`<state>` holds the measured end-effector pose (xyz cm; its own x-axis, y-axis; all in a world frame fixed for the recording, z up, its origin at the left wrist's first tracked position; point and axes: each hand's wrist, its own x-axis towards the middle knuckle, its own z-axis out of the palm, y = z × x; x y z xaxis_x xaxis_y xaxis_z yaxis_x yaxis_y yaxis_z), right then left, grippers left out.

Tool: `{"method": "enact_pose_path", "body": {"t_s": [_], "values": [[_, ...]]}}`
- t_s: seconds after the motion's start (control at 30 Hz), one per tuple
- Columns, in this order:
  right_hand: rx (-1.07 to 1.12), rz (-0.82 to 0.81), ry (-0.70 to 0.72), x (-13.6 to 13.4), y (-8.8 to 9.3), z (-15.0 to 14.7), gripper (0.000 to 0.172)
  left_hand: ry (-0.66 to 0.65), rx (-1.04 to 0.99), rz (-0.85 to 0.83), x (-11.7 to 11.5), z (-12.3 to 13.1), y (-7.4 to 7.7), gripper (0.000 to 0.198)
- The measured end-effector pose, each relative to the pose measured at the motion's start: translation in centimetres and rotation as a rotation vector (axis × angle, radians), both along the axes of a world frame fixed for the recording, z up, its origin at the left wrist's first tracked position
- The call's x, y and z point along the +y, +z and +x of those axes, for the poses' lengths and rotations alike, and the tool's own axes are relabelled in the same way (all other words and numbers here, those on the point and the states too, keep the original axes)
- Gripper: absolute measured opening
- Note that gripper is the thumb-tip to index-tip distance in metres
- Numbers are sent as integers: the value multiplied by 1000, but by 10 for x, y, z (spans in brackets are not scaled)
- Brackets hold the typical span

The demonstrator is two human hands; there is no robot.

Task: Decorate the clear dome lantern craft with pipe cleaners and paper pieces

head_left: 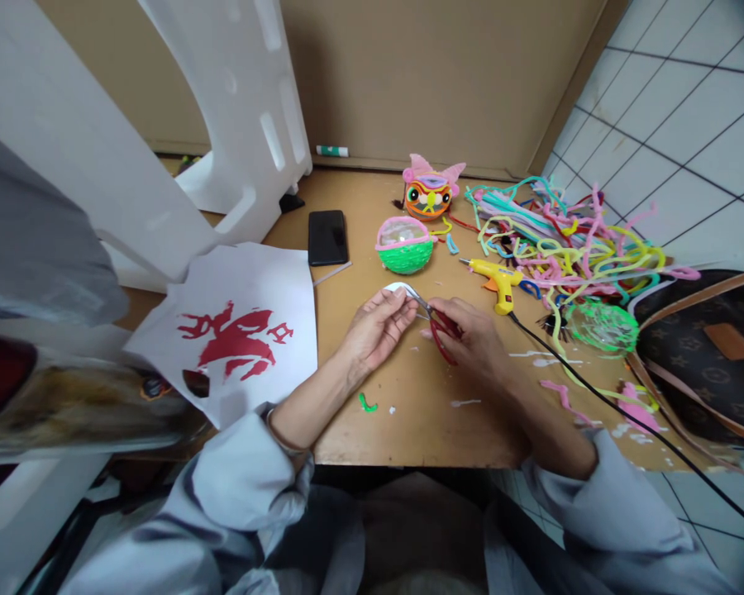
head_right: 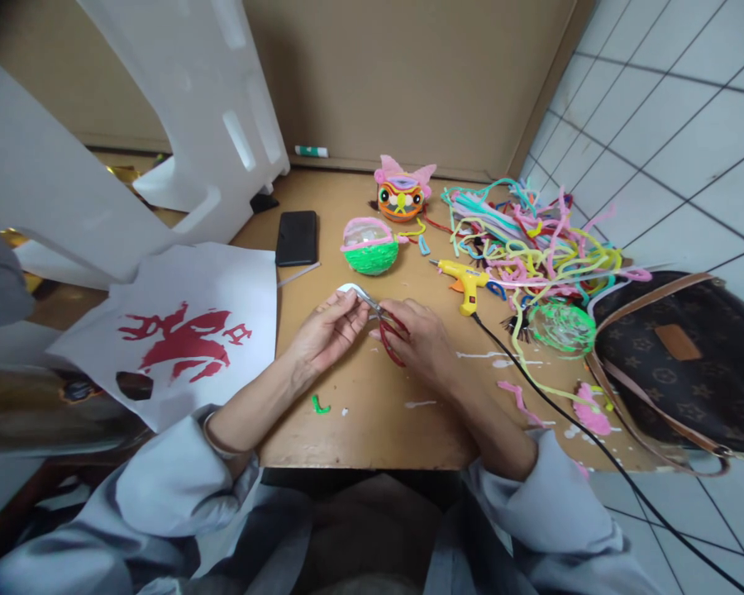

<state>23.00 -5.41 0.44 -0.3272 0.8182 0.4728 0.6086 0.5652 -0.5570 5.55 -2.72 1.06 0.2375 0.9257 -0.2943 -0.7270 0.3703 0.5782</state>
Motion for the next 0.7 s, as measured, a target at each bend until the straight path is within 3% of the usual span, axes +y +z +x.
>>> {"method": "enact_pose_path", "body": {"t_s": [0.7], "values": [[-32, -4, 25, 1, 5, 13, 24, -39, 127, 197, 3, -4, -4, 27]]}}
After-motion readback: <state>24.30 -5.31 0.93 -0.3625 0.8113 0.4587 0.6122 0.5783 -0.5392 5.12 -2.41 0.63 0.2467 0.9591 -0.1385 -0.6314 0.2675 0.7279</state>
